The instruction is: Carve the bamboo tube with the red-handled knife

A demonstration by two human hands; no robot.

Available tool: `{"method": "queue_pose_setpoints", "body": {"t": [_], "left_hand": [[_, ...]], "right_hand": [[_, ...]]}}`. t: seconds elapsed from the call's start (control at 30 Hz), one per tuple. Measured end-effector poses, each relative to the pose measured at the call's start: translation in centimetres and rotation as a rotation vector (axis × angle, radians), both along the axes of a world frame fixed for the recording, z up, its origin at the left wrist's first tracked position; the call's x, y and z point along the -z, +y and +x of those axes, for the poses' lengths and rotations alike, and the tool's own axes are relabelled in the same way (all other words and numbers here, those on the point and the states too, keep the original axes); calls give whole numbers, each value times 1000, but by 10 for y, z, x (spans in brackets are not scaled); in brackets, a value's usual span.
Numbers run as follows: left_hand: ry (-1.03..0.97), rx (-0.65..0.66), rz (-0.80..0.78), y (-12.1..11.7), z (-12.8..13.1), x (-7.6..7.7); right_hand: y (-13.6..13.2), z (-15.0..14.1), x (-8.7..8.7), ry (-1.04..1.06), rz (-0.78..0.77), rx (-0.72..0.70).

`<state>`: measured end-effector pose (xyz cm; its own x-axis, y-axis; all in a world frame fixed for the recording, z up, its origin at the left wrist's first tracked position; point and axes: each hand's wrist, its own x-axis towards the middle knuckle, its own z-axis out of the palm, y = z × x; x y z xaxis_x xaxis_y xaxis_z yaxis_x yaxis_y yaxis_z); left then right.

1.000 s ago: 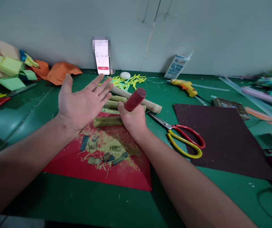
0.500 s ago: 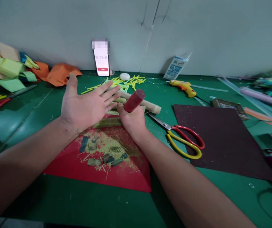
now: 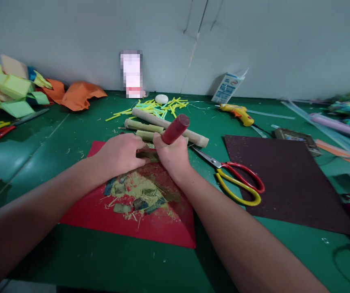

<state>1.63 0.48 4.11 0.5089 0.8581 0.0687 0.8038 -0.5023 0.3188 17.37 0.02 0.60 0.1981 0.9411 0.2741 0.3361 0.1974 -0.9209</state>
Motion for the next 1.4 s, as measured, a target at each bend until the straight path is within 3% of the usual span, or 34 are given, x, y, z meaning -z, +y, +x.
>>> {"method": "queue_pose_setpoints", "body": {"t": [0.17,0.47,0.63,1.0,1.4], "left_hand": [[75,49,-5,-1,1,1],[-49,13,-50,3,0,5],[-114,10,-80,5,-2,6],[-151,14,-50,6,-2,10],[85,55,12,-4,3,2]], "right_hand": [[0,0,-1,-26,-11,12],[3,-2,2,-16,-12,20],[0,-2,-2,64,-101,-15],[2,-3,-1,93,-23,32],[-1,-3,0,7,-17,56]]}}
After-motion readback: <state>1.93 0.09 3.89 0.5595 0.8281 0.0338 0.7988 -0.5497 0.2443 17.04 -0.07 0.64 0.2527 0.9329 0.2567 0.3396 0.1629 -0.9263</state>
